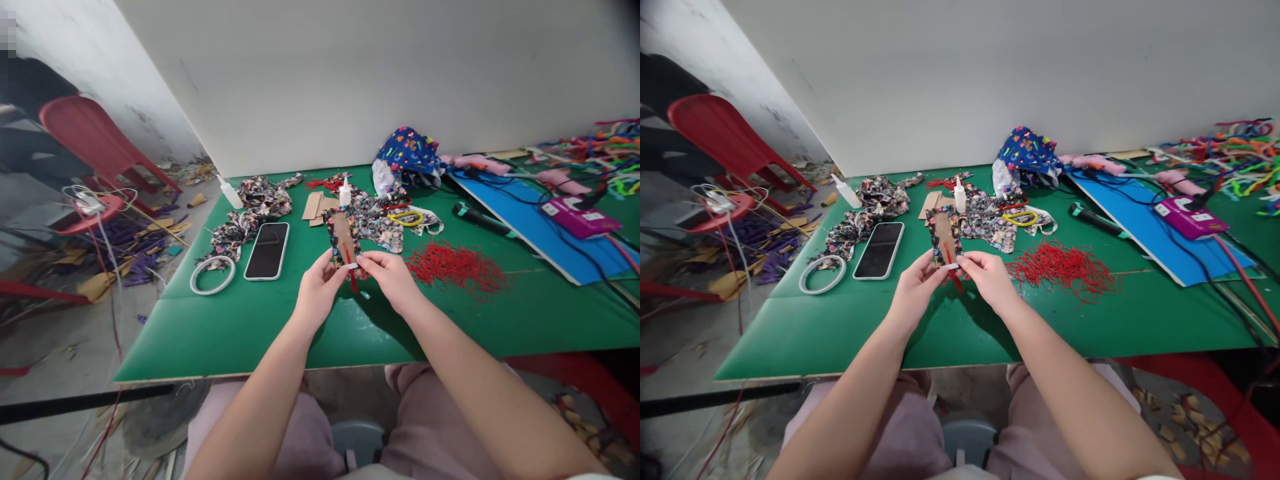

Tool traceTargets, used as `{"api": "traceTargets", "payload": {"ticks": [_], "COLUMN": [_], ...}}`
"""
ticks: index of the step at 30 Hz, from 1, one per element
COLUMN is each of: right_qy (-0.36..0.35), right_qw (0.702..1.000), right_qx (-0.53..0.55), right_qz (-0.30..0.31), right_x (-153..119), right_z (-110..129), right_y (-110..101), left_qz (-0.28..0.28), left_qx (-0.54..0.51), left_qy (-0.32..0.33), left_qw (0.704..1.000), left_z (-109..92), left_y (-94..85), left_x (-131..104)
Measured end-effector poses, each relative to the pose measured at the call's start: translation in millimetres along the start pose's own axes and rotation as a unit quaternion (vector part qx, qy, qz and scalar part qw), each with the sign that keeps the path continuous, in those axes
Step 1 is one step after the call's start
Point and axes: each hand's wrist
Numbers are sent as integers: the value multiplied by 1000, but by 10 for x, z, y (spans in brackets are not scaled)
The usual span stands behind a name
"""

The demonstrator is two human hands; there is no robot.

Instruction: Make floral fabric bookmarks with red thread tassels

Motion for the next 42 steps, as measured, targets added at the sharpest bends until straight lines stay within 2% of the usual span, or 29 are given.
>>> {"api": "traceTargets", "payload": {"ticks": [6, 12, 15, 20, 27, 35, 42], "right_qy": [-44, -49, -34, 2, -9, -65, -88], "right_qw": [998, 991, 995, 999, 998, 985, 984], "right_qx": [-46, -125, -91, -33, -50, -157, -158], "right_qz": [20, 4, 15, 16, 25, -4, -3], "right_x": [-35, -65, -46, -21, -36, -85, -109], "right_z": [32, 57, 36, 23, 24, 29, 40], "right_y": [7, 24, 18, 9, 21, 81, 82], "left_qz": [44, 28, 40, 26, 39, 42, 10], "left_qx": [44, 113, 113, 67, 80, 108, 86], "left_qy": [35, 46, 44, 27, 37, 26, 36], "left_qw": [997, 992, 992, 997, 995, 993, 996], "left_z": [-68, -108, -85, -86, -63, -61, -82], "left_y": [-10, 5, -33, -118, -100, -87, -74], "left_x": [-22, -50, -21, 21, -9, 10, 18]}}
Point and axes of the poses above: each hand's wrist, its own x-axis towards the middle knuckle, its own y-axis out of the palm, z = x × y, and after that the axes turned 14 degrees about -x, right-handed
